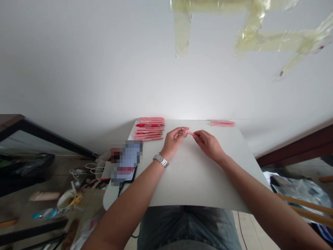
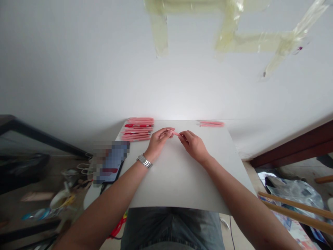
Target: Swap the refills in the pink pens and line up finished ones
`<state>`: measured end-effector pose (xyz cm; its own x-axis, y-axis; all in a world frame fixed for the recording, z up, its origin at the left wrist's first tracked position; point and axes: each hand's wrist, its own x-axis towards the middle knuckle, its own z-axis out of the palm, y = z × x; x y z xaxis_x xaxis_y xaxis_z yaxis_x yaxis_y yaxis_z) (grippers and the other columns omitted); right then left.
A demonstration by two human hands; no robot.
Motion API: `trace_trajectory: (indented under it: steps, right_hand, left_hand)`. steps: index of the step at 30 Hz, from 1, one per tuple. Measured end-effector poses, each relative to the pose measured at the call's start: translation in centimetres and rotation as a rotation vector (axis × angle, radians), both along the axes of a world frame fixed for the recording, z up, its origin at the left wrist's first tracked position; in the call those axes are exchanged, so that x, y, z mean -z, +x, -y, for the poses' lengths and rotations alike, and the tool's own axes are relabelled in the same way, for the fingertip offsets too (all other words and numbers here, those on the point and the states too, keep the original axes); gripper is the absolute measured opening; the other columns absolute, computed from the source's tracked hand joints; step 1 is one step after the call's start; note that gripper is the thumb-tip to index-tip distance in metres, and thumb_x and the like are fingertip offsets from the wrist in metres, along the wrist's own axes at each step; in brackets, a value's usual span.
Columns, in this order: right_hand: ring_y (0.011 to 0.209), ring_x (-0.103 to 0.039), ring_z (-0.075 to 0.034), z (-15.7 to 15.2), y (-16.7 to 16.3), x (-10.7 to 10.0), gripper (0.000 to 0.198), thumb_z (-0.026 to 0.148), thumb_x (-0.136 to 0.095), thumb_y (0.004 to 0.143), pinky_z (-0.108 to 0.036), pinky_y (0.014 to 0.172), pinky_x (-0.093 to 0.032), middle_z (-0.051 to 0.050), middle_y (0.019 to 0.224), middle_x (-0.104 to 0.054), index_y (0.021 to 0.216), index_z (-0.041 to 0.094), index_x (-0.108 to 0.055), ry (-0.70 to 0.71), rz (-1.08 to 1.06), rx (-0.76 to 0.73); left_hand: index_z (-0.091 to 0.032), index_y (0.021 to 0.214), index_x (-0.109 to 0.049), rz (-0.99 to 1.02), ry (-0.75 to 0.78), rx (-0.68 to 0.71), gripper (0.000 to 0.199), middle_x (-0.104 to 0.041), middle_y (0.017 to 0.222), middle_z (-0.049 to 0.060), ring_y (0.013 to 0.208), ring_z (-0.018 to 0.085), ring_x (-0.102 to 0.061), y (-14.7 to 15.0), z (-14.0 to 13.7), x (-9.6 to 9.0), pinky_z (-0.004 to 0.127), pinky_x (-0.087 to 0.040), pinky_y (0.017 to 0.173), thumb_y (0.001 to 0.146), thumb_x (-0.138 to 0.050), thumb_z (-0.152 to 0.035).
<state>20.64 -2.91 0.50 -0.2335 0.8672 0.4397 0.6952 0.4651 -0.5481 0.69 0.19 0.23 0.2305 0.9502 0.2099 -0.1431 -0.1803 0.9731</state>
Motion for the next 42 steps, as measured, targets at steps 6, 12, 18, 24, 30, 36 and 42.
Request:
trace_trajectory:
  steps: [6, 12, 18, 24, 30, 36, 42]
  right_hand:
    - [0.073, -0.064, -0.019, -0.03, 0.19, 0.37, 0.016, 0.037, -0.053, 0.102, -0.03, 0.066, -0.047, -0.005, 0.091, -0.071, 0.108, 0.024, -0.06, -0.031, -0.013, 0.011]
    - [0.08, -0.067, -0.021, 0.07, -0.01, 0.06, 0.028, 0.04, -0.046, 0.106, -0.032, 0.072, -0.05, -0.007, 0.093, -0.072, 0.121, 0.023, -0.061, -0.012, -0.02, -0.002]
    - [0.081, -0.065, -0.022, -0.09, 0.12, -0.14, 0.036, 0.039, -0.036, 0.109, -0.035, 0.075, -0.049, -0.008, 0.09, -0.069, 0.121, 0.021, -0.066, 0.044, 0.018, -0.027]
    - [0.079, -0.066, -0.02, 0.07, 0.11, -0.21, 0.028, 0.041, -0.045, 0.107, -0.031, 0.069, -0.049, -0.008, 0.095, -0.069, 0.113, 0.024, -0.066, 0.038, 0.0, 0.004]
    - [0.076, -0.067, -0.018, 0.06, 0.36, 0.13, 0.015, 0.034, -0.055, 0.1, -0.03, 0.067, -0.049, -0.006, 0.1, -0.072, 0.11, 0.025, -0.063, -0.01, -0.012, 0.011]
    - [0.072, -0.065, -0.018, -0.04, 0.36, 0.43, 0.018, 0.033, -0.059, 0.097, -0.03, 0.067, -0.049, -0.003, 0.093, -0.073, 0.114, 0.026, -0.062, -0.043, -0.035, 0.031]
    - [0.086, -0.065, -0.023, -0.17, 0.14, 0.16, 0.036, 0.037, -0.038, 0.109, -0.036, 0.079, -0.05, -0.009, 0.094, -0.071, 0.129, 0.021, -0.062, 0.041, 0.009, -0.024]
  left_hand:
    - [-0.017, 0.109, -0.078, 0.004, 0.014, -0.008, 0.037, -0.074, 0.095, 0.008, 0.089, 0.017, -0.065, 0.21, -0.07, 0.13, 0.031, -0.053, 0.089, 0.092, -0.07, -0.049]
    - [-0.017, 0.108, -0.078, 0.004, 0.014, -0.017, 0.039, -0.076, 0.099, 0.01, 0.09, 0.018, -0.067, 0.18, -0.12, 0.08, 0.033, -0.054, 0.089, 0.09, -0.071, -0.05]
    - [-0.017, 0.109, -0.077, 0.004, 0.014, -0.037, 0.038, -0.077, 0.1, 0.01, 0.089, 0.018, -0.067, 0.14, -0.26, 0.24, 0.033, -0.054, 0.089, 0.091, -0.07, -0.05]
    - [-0.016, 0.108, -0.078, 0.014, 0.003, -0.037, 0.039, -0.076, 0.102, 0.01, 0.088, 0.018, -0.067, 0.17, -0.32, 0.29, 0.032, -0.054, 0.087, 0.089, -0.072, -0.05]
    - [-0.017, 0.108, -0.078, 0.002, 0.01, -0.032, 0.038, -0.076, 0.099, 0.009, 0.088, 0.017, -0.066, 0.18, -0.23, 0.32, 0.032, -0.054, 0.088, 0.09, -0.071, -0.05]
    - [-0.016, 0.108, -0.078, -0.004, 0.007, -0.034, 0.038, -0.076, 0.099, 0.009, 0.089, 0.017, -0.067, 0.18, -0.32, 0.47, 0.032, -0.054, 0.088, 0.091, -0.07, -0.05]
    - [-0.017, 0.107, -0.078, 0.018, -0.004, -0.03, 0.039, -0.077, 0.102, 0.011, 0.089, 0.018, -0.068, 0.19, -0.32, 0.39, 0.034, -0.054, 0.088, 0.089, -0.072, -0.05]
